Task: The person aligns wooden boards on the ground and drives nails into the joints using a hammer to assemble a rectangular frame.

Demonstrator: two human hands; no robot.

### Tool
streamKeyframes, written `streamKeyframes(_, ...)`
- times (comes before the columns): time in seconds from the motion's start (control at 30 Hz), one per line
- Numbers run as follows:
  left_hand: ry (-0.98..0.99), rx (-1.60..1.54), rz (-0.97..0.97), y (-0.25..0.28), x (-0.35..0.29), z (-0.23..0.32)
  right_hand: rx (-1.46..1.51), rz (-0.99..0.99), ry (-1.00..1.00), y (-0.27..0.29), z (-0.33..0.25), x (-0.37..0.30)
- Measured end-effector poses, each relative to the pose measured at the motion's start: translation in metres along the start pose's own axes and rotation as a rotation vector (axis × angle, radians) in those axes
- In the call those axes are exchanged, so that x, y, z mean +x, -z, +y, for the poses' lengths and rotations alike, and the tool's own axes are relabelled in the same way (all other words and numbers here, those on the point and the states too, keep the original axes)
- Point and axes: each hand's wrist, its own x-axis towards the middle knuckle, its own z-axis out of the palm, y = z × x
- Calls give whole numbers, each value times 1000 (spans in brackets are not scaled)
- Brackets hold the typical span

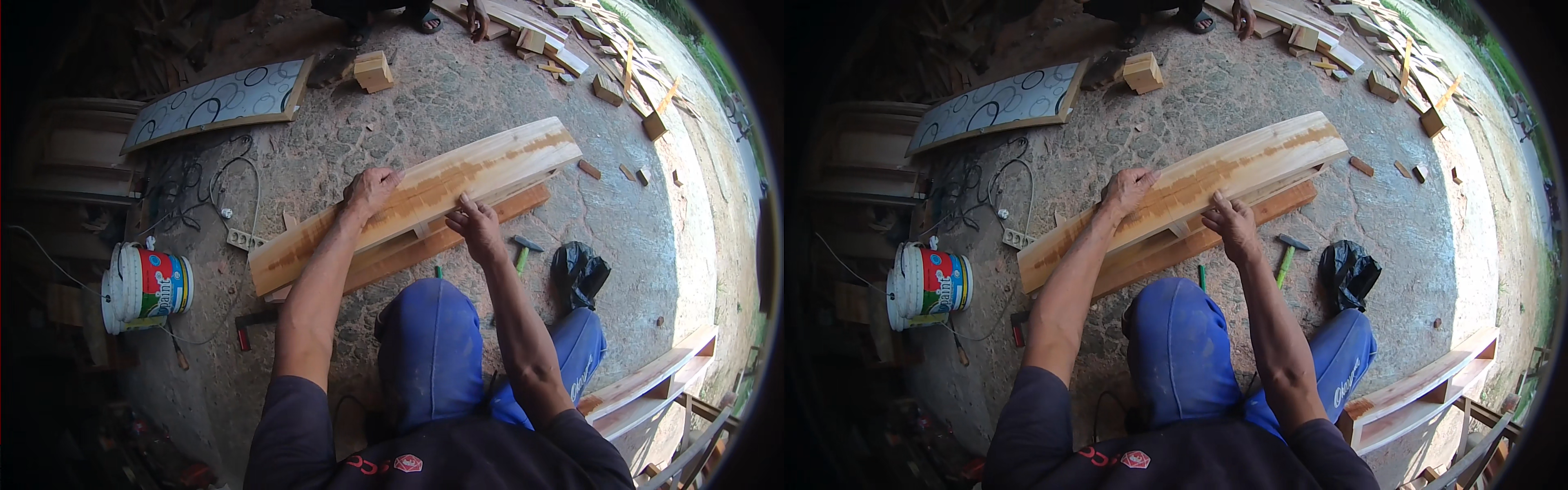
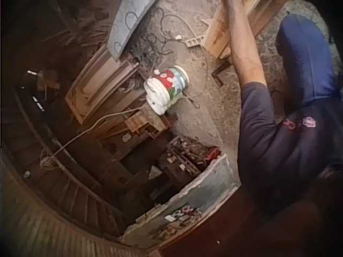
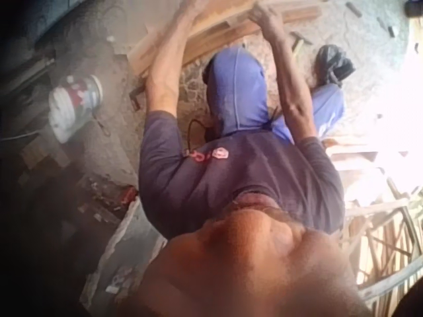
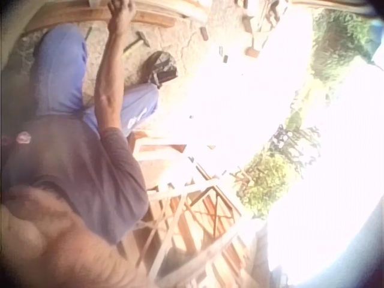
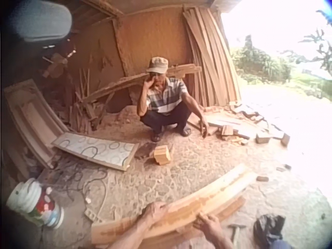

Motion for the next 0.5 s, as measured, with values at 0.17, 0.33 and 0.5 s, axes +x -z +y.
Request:
streamKeyframes(0.17,42,60,-27,3,2,-3,-102,-5,5,-3,-2,1)
streamKeyframes(0.33,22,81,21,3,-5,0,-80,-10,-6,-6,-6,3)
streamKeyframes(0.5,62,47,30,1,-9,10,-68,23,3,-10,-10,1)
